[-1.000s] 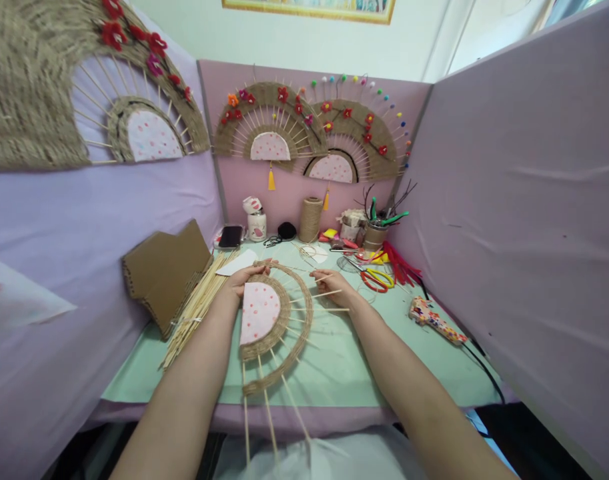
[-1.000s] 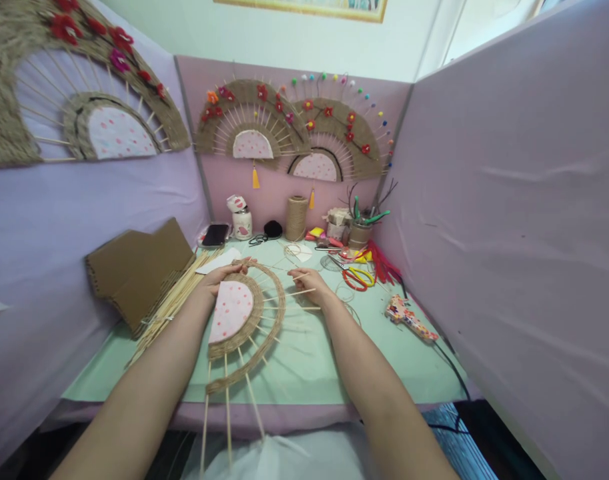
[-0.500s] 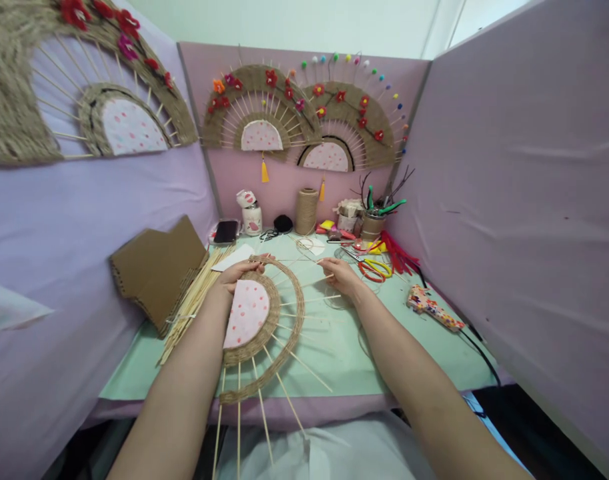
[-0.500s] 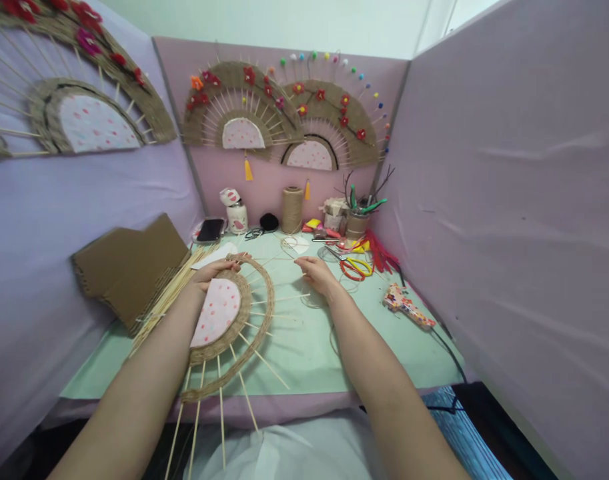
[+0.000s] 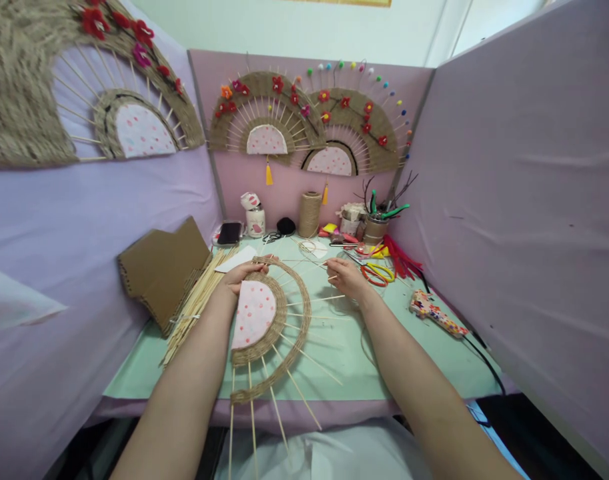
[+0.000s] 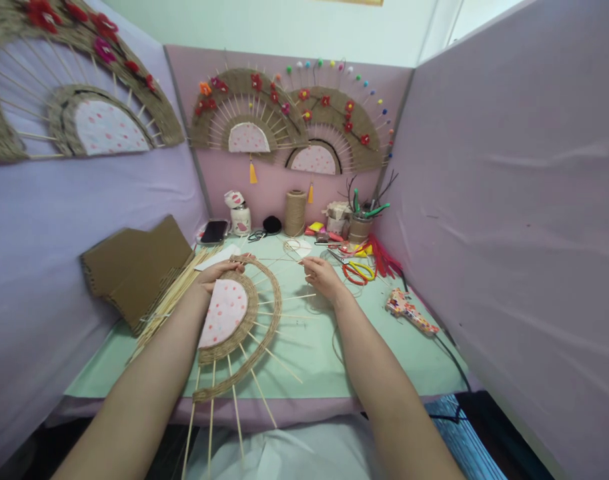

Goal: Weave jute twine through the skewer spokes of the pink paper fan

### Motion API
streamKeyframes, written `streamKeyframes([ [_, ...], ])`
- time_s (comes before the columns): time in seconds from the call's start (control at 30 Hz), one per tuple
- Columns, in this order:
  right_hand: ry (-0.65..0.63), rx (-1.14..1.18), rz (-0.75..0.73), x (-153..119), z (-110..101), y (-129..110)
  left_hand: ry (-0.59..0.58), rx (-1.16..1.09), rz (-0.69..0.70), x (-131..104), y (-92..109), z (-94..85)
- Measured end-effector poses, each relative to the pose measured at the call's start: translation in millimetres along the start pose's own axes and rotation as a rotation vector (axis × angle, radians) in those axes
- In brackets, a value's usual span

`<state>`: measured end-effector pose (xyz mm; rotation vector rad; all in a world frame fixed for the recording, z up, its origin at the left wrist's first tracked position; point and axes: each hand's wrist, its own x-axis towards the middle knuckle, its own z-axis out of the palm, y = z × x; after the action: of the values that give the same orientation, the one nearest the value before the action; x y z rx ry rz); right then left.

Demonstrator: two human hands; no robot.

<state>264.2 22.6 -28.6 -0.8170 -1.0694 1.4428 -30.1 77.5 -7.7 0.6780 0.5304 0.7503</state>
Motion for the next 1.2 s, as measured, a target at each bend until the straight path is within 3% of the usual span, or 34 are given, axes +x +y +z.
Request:
streamKeyframes([
  [0.43, -0.095, -0.193, 0.141, -6, 18, 12, 0.034, -0.099, 0.203, 4, 3, -6.0],
  [1.2, 0.044, -0.04, 0.056, -3, -1, 5, 0.066, -0.055, 0.099, 0, 7, -4.7],
])
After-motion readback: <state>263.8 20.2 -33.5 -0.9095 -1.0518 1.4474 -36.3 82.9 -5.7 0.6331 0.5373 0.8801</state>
